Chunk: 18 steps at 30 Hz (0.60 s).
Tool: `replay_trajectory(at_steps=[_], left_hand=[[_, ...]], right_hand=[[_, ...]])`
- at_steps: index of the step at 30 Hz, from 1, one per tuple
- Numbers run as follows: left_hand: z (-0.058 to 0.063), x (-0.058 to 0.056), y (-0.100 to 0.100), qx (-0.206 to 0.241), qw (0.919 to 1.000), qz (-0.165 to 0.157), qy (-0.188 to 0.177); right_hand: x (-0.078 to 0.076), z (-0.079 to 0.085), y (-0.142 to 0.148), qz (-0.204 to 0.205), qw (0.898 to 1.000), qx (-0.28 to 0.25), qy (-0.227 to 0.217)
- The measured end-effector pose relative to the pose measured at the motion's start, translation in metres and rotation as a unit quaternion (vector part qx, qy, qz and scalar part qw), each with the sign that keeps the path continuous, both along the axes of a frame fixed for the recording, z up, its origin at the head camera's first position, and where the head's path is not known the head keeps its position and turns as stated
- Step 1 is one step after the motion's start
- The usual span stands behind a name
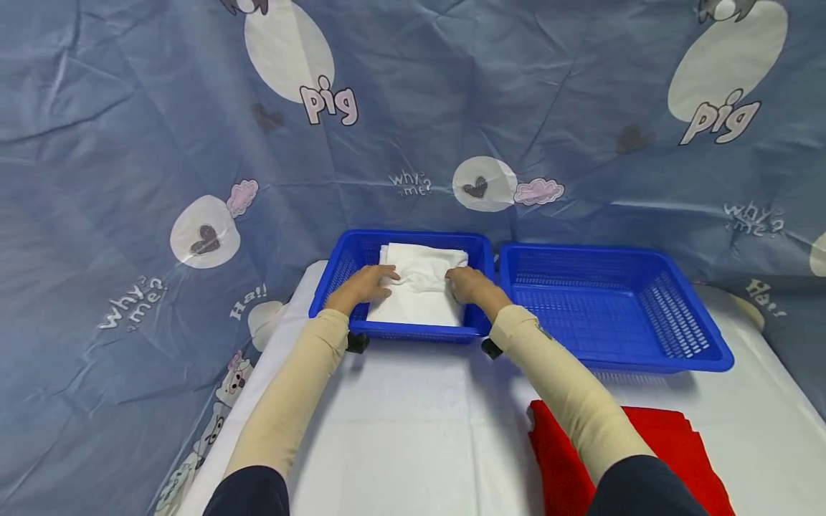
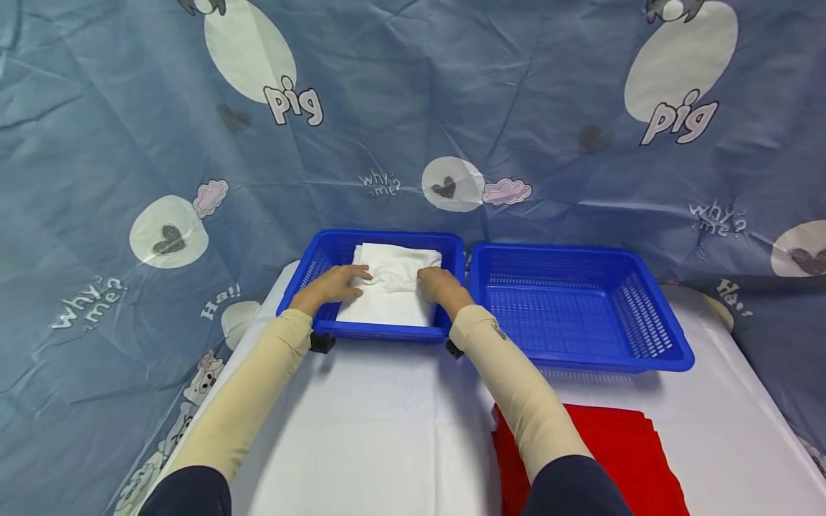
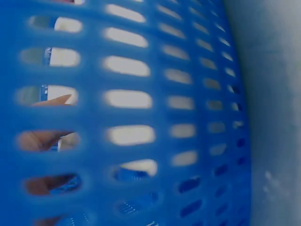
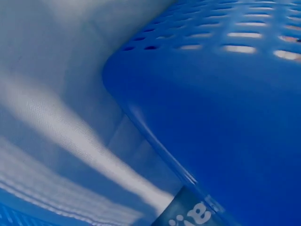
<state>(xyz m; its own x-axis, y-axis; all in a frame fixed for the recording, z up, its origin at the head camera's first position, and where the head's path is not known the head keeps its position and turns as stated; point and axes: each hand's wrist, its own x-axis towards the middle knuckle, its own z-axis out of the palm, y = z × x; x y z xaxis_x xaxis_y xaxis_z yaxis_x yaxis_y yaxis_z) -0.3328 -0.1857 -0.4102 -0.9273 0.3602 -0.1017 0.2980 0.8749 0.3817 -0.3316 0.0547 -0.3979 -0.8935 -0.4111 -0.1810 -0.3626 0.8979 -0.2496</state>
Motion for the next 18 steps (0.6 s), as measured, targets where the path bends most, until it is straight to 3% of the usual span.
replay_trajectory(at_steps=[3, 8, 14, 18], left_hand=[[-0.003, 0.002, 0.001, -0.027, 0.9995, -0.004, -0.016], [-0.003, 0.006, 0.004, -0.051, 0.9986, -0.012, 0.001], [-0.002, 0.011, 0.007, -0.083, 0.9963, 0.012, 0.018], [0.003, 0.015, 0.008, -0.087, 0.9943, 0.036, 0.051]], right_hand=[[0.001, -0.004, -0.003, 0.001, 1.000, 0.021, 0.005], [0.005, -0.010, -0.006, -0.002, 1.000, 0.024, 0.011], [0.010, -0.009, -0.007, -0.005, 0.999, 0.031, 0.025], [0.013, -0.004, -0.006, -0.010, 0.999, 0.021, 0.045]])
